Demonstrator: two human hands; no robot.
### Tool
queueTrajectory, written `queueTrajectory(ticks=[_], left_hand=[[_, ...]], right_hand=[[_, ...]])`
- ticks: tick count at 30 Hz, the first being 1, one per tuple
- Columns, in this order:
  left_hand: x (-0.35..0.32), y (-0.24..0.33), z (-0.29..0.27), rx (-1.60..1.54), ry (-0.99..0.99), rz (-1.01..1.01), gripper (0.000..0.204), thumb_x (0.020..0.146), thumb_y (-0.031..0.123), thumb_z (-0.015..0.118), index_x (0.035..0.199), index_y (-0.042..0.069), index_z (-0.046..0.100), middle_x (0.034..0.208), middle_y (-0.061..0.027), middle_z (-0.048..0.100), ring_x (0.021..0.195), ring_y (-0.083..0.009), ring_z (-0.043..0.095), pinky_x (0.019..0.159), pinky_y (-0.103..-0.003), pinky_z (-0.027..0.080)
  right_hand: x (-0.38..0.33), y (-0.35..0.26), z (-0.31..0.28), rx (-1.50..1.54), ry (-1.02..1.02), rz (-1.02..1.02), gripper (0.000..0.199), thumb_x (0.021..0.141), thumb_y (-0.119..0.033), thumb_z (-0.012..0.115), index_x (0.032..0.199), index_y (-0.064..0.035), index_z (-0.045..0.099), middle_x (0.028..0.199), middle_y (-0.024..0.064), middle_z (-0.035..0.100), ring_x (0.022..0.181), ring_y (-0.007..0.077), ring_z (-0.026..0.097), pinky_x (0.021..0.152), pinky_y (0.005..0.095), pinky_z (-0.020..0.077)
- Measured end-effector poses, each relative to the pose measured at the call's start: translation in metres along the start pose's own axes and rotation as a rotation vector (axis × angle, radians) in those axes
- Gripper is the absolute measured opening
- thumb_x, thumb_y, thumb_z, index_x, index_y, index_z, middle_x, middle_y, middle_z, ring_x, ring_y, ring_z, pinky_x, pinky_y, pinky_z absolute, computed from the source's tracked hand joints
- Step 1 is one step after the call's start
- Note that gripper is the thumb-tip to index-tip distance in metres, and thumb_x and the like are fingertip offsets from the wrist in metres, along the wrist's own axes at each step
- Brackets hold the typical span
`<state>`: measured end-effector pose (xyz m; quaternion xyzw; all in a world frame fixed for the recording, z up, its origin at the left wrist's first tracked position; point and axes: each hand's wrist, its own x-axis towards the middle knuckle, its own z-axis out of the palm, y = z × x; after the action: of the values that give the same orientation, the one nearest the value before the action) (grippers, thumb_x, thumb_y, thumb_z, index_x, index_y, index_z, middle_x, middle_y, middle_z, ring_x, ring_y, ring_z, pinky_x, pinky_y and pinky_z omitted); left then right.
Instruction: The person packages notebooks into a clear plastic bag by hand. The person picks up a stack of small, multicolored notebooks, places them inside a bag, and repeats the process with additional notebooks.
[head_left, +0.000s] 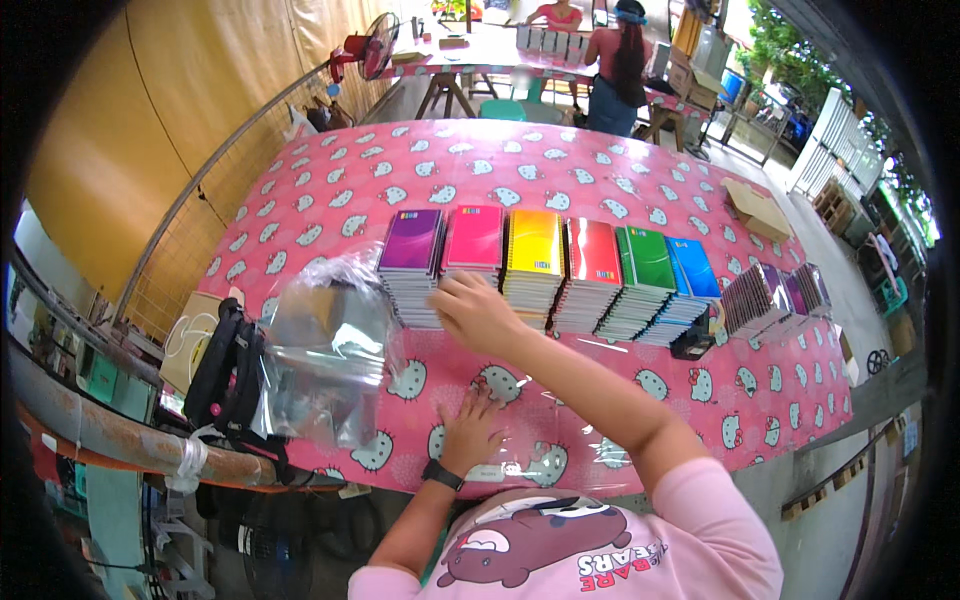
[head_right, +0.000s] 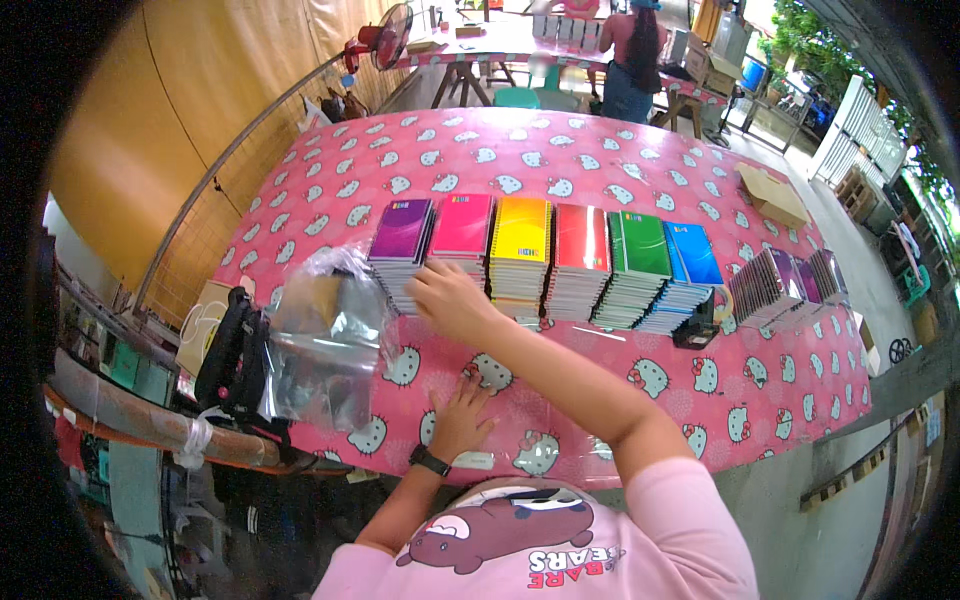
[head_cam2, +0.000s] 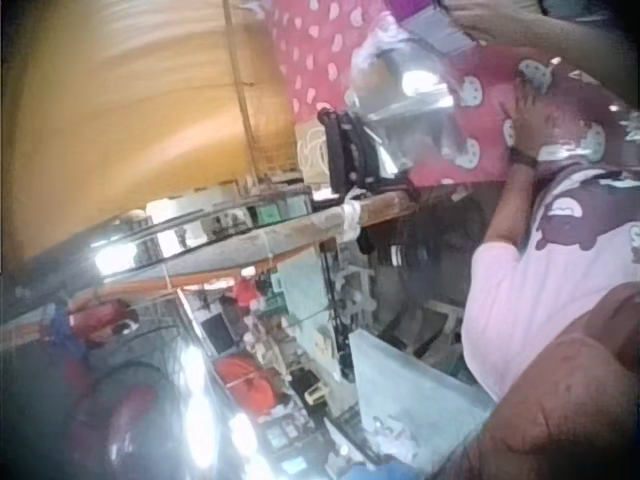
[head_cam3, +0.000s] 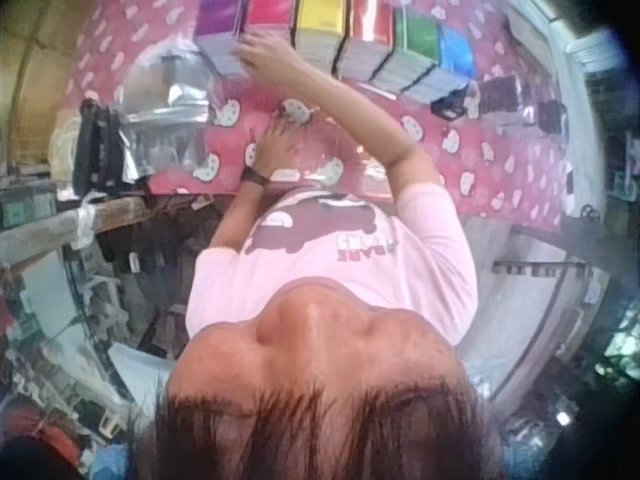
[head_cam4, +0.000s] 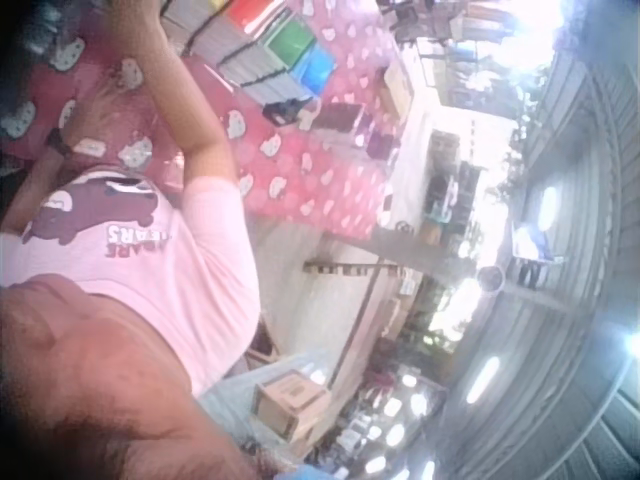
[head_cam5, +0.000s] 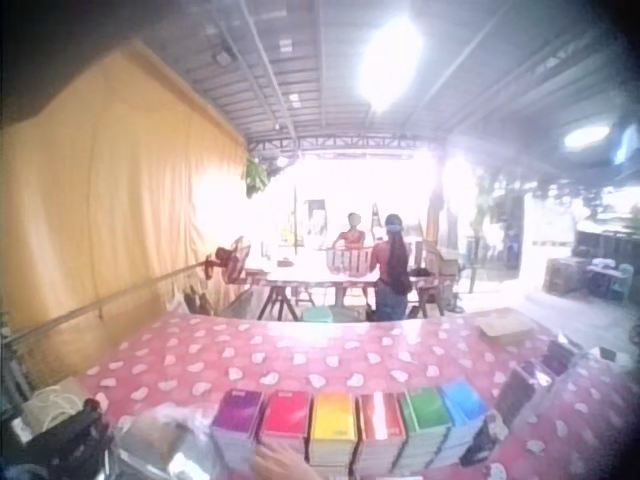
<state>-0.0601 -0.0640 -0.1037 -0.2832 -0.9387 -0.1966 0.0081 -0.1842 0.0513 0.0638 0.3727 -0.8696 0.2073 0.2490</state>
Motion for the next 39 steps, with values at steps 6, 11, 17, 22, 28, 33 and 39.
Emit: queueTrajectory(ticks=[6,11,17,22,28,33,39], left_hand=[[0.006,-0.011,-0.018,-0.127,0.129,-0.006,0.053,0.075,0.039,0.060,0.122,0.015,0.050,0.139,-0.0084,0.034,0.129,-0.0317,0.026,0.095,-0.071,0.005],[0.019,-0.007,-0.069,-0.242,0.433,-0.018,0.054,0.076,0.033,0.063,0.122,0.010,0.048,0.135,-0.0142,0.034,0.126,-0.0331,0.032,0.103,-0.054,0.016],[0.042,-0.013,-0.168,-0.412,1.016,-0.050,0.058,0.073,0.021,0.067,0.123,0.000,0.045,0.135,-0.0190,0.035,0.125,-0.0362,0.031,0.104,-0.049,0.020],[0.029,-0.048,-0.217,-0.045,0.516,-0.189,0.056,0.071,0.027,0.071,0.113,-0.004,0.051,0.109,-0.0192,0.055,0.104,-0.0332,0.052,0.093,-0.044,0.035],[0.047,-0.011,-0.121,-0.955,0.296,-0.228,0.034,0.076,0.025,0.070,0.096,0.000,0.061,0.088,-0.0067,0.065,0.079,-0.0170,0.060,0.072,-0.032,0.046],[0.049,0.014,0.017,-1.463,-0.034,-0.498,0.034,0.082,0.024,0.064,0.104,-0.001,0.059,0.095,-0.0068,0.063,0.083,-0.0134,0.057,0.075,-0.029,0.045],[0.042,0.015,0.052,-1.273,-0.087,-0.430,0.023,0.084,0.013,0.058,0.102,-0.001,0.059,0.093,-0.0063,0.064,0.079,-0.0149,0.058,0.073,-0.028,0.045]], right_hand=[[0.112,0.009,0.066,-0.332,-0.314,0.062,0.033,0.076,-0.028,0.061,0.108,-0.0197,0.059,0.111,0.0103,0.046,0.103,0.0286,0.047,0.076,0.0454,0.0442],[0.114,0.014,0.071,-0.295,-0.432,0.165,0.037,0.075,-0.030,0.063,0.111,-0.0218,0.057,0.114,0.0116,0.045,0.106,0.0319,0.046,0.074,0.0499,0.0465],[0.102,0.016,0.062,-0.028,-0.072,0.059,0.034,0.076,-0.017,0.062,0.108,-0.0117,0.054,0.106,0.0128,0.050,0.097,0.0334,0.052,0.078,0.0427,0.0486],[0.056,-0.041,-0.021,0.444,-0.279,-0.153,0.033,0.074,-0.009,0.063,0.105,-0.0059,0.053,0.098,0.0098,0.059,0.095,0.0244,0.057,0.076,0.0361,0.0481],[0.039,0.041,-0.017,0.217,-0.140,0.190,0.048,0.072,-0.034,0.069,0.108,-0.0072,0.055,0.099,0.0106,0.060,0.098,0.0269,0.055,0.079,0.0396,0.0468],[0.055,0.045,0.018,-0.354,-0.391,0.316,0.049,0.072,-0.039,0.067,0.110,-0.0096,0.055,0.114,0.0111,0.049,0.111,0.0303,0.044,0.082,0.0436,0.0457],[0.062,0.051,0.016,-0.328,-0.432,0.337,0.046,0.074,-0.035,0.065,0.114,-0.0144,0.055,0.118,0.0137,0.047,0.110,0.0330,0.045,0.081,0.0447,0.0469]])
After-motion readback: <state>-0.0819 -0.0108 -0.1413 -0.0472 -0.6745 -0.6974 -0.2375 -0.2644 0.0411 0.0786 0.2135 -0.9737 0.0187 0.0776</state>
